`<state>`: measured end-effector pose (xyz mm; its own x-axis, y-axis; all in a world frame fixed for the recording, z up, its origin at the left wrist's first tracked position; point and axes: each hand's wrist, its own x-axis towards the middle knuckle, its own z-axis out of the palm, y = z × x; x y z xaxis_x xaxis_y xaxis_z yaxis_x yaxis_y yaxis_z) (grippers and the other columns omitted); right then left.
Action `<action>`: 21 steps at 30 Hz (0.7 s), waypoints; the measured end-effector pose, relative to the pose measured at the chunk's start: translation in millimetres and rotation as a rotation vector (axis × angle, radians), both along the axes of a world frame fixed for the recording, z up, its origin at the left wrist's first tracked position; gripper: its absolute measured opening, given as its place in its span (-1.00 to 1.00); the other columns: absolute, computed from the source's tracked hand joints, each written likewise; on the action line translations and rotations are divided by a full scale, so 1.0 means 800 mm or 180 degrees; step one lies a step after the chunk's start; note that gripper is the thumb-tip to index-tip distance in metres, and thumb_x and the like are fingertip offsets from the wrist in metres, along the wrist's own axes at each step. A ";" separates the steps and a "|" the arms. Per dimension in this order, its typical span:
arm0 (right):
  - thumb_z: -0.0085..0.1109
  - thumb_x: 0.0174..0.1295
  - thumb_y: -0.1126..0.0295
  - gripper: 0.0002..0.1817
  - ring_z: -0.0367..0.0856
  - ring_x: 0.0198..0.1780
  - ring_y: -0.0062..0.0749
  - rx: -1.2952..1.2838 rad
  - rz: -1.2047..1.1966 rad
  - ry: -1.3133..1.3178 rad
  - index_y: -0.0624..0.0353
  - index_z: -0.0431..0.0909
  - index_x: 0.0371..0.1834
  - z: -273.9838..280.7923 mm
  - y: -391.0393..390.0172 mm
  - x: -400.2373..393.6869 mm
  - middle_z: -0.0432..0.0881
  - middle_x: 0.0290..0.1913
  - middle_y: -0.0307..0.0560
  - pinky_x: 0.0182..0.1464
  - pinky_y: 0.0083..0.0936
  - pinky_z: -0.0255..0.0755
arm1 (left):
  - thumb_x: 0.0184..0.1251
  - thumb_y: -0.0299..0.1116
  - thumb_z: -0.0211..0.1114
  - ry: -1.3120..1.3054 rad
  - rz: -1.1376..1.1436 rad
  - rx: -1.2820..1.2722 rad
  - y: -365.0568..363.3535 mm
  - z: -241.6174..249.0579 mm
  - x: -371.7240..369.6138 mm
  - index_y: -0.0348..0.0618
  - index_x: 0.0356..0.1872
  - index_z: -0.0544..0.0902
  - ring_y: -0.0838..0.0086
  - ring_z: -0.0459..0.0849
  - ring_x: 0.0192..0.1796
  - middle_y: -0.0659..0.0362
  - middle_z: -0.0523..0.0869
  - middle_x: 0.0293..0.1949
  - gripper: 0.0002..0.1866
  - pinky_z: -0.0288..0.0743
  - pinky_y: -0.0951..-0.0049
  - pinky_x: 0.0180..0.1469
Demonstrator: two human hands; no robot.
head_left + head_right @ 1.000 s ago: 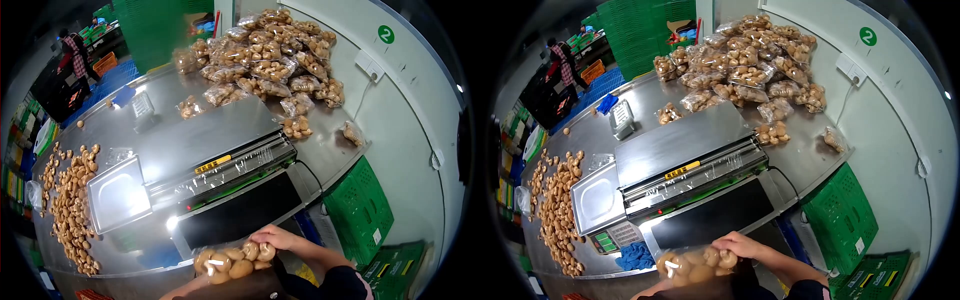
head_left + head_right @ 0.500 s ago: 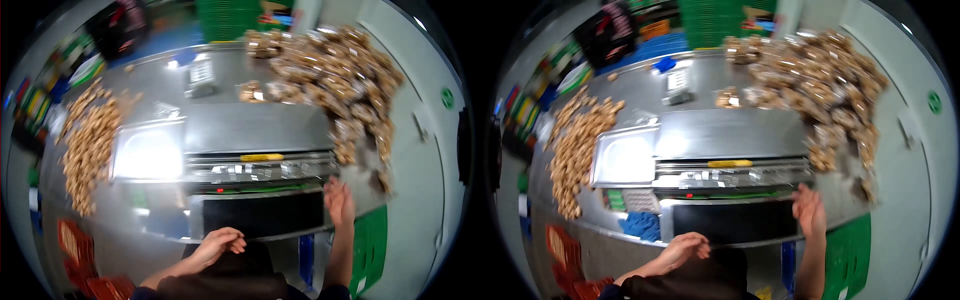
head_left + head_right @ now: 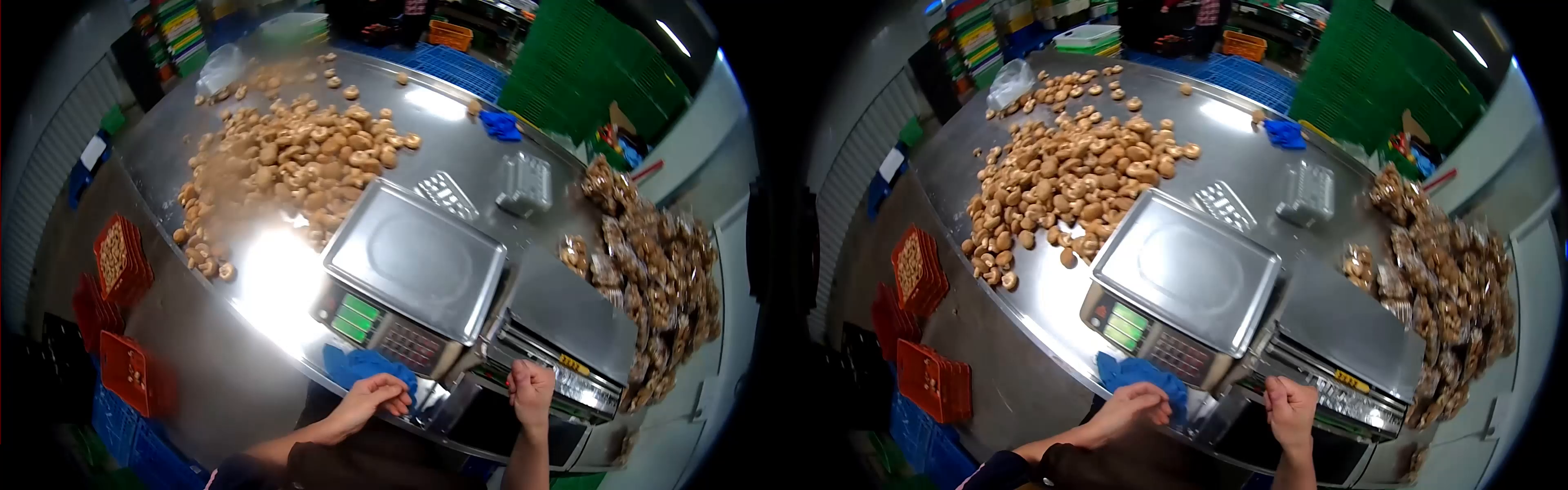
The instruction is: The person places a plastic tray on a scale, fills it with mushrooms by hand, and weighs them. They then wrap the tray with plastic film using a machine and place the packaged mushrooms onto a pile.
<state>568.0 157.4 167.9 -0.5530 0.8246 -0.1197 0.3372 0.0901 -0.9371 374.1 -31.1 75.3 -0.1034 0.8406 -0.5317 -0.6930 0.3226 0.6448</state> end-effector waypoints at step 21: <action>-0.01 0.41 0.37 -0.80 0.55 -0.38 -0.60 0.1393 -0.0343 -0.0579 0.29 0.52 -0.23 -0.150 0.282 -0.423 0.59 -0.42 -0.16 -0.33 -0.63 0.46 | 0.40 -0.16 0.09 0.3189 0.3334 -0.1481 -0.020 -0.068 -0.536 -0.27 0.24 0.37 0.19 0.50 0.16 -0.04 0.55 0.11 -0.49 0.29 0.32 0.25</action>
